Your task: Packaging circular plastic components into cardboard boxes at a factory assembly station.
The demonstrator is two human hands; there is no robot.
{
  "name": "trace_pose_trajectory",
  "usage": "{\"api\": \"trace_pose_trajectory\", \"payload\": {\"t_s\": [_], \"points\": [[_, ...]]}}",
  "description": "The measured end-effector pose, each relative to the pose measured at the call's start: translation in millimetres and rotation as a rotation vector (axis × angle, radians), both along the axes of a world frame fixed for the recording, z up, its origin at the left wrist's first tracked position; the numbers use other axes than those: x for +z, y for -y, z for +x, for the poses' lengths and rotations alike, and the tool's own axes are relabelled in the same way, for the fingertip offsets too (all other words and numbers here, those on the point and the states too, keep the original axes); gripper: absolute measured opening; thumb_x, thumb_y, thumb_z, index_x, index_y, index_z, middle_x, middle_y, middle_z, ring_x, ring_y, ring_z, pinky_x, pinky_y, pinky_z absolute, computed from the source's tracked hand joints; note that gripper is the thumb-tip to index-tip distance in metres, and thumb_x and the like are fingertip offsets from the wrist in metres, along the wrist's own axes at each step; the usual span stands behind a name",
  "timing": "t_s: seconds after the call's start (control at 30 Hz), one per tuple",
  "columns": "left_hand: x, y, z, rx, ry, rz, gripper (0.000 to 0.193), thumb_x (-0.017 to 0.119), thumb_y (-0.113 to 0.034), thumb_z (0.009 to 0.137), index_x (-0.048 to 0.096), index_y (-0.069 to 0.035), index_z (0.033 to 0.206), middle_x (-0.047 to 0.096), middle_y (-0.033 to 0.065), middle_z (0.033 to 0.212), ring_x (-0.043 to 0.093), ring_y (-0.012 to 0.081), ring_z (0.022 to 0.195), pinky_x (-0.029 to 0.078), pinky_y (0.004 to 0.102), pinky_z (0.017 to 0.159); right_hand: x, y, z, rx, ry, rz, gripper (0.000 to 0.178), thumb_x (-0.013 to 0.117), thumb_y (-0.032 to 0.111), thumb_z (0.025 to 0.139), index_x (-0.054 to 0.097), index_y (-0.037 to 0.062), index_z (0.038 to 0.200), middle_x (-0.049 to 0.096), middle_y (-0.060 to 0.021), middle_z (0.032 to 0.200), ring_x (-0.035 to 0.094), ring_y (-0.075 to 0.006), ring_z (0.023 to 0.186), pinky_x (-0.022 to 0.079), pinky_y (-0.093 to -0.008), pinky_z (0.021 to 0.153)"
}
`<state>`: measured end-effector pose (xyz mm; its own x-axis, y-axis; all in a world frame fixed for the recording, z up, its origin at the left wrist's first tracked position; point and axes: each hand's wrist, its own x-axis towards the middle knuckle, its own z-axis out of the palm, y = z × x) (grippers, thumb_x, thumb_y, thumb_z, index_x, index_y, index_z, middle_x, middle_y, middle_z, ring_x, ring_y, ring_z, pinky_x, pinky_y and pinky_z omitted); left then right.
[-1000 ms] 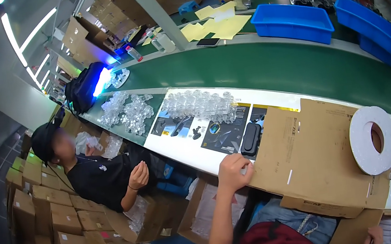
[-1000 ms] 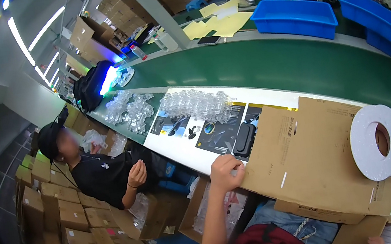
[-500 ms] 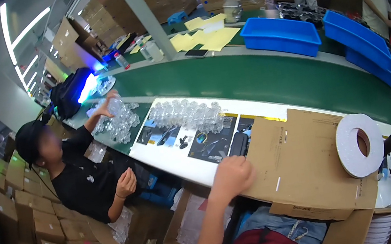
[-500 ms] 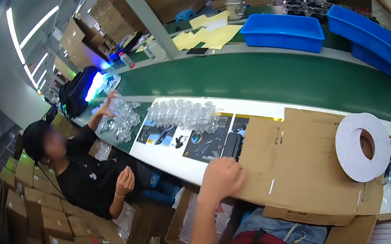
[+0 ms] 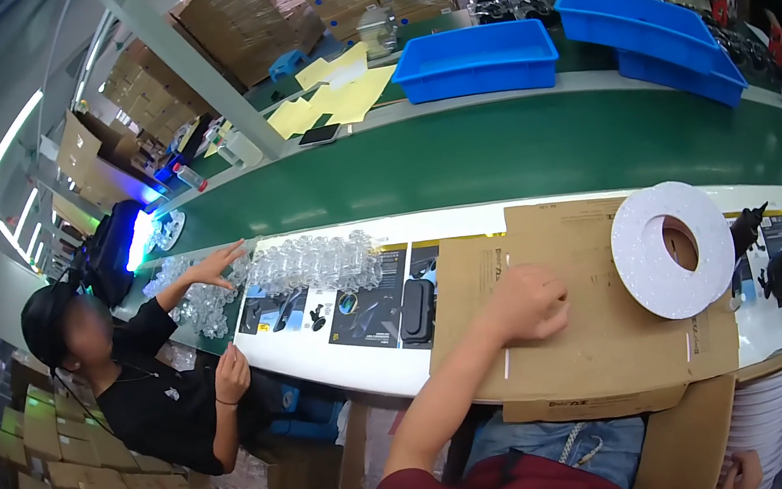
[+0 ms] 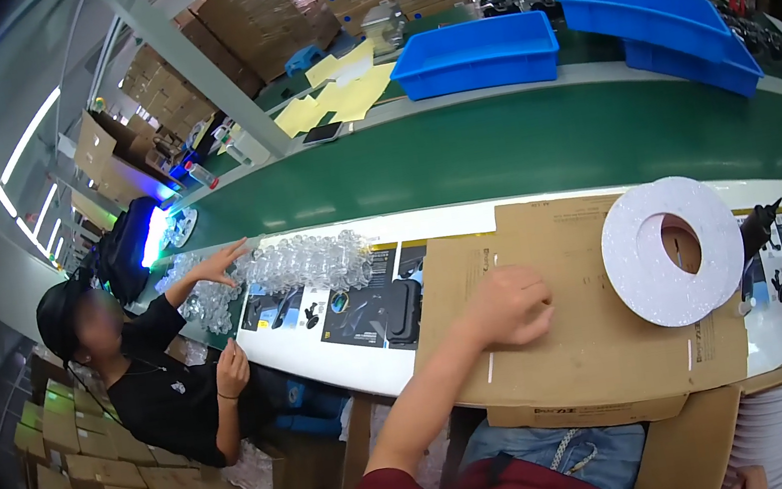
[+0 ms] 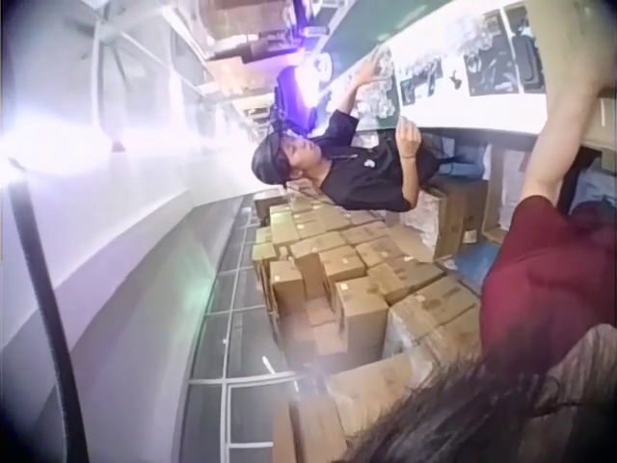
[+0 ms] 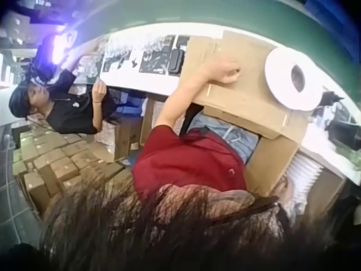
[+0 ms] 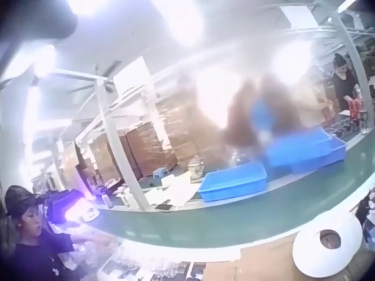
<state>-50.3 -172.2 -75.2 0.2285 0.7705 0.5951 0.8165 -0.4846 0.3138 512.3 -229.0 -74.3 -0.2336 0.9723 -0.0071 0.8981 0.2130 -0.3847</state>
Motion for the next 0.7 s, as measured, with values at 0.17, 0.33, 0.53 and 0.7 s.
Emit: {"api": "trace_pose_trajectory", "payload": {"t_s": [0.17,0.33,0.53,0.7], "points": [[-6.4,-8.8,7.1,-0.004,-0.016,-0.069,0.017,0.067,-0.017,0.074,0.056,-0.006,0.067,0.056,0.0112,0.062,0.059,0.0316,0.060,0.048,0.0427,0.056,12.9,-5.5,-10.7,0.070,0.043,-0.061,0.027,0.052,0.013,0.093,0.069,0.0100,0.112,0.070,-0.0168,0.102,0.065,-0.0357,0.098,0.051,-0.0434,0.087],[-6.0,-10.0,18.8,-0.071,-0.026,-0.096,0.013,0.066,-0.014,0.075,0.058,-0.006,0.068,0.057,0.0106,0.063,0.060,0.0304,0.060,0.048,0.0419,0.056,25.0,-4.8,-20.8,0.041,0.078,-0.126,0.029,0.050,0.017,0.095,0.066,0.0094,0.118,0.068,-0.0181,0.107,0.063,-0.0392,0.101,0.049,-0.0450,0.088],[-7.7,-5.8,22.9,-0.055,-0.056,-0.139,0.013,0.066,-0.015,0.076,0.058,-0.006,0.070,0.058,0.0101,0.064,0.060,0.0305,0.061,0.048,0.0424,0.056,38.4,-0.9,-34.5,-0.019,0.065,-0.189,0.025,0.051,0.018,0.097,0.067,0.0092,0.113,0.068,-0.0195,0.109,0.063,-0.0398,0.097,0.049,-0.0437,0.084],[5.3,6.2,25.2,0.016,-0.049,-0.218,0.012,0.064,-0.014,0.078,0.057,-0.006,0.072,0.060,0.0137,0.067,0.061,0.0340,0.065,0.049,0.0452,0.059,22.1,11.8,-16.5,0.067,-0.229,0.178,0.013,0.054,-0.001,0.087,0.061,-0.0046,0.098,0.058,-0.0171,0.089,0.057,-0.0304,0.079,0.046,-0.0359,0.072]]}}
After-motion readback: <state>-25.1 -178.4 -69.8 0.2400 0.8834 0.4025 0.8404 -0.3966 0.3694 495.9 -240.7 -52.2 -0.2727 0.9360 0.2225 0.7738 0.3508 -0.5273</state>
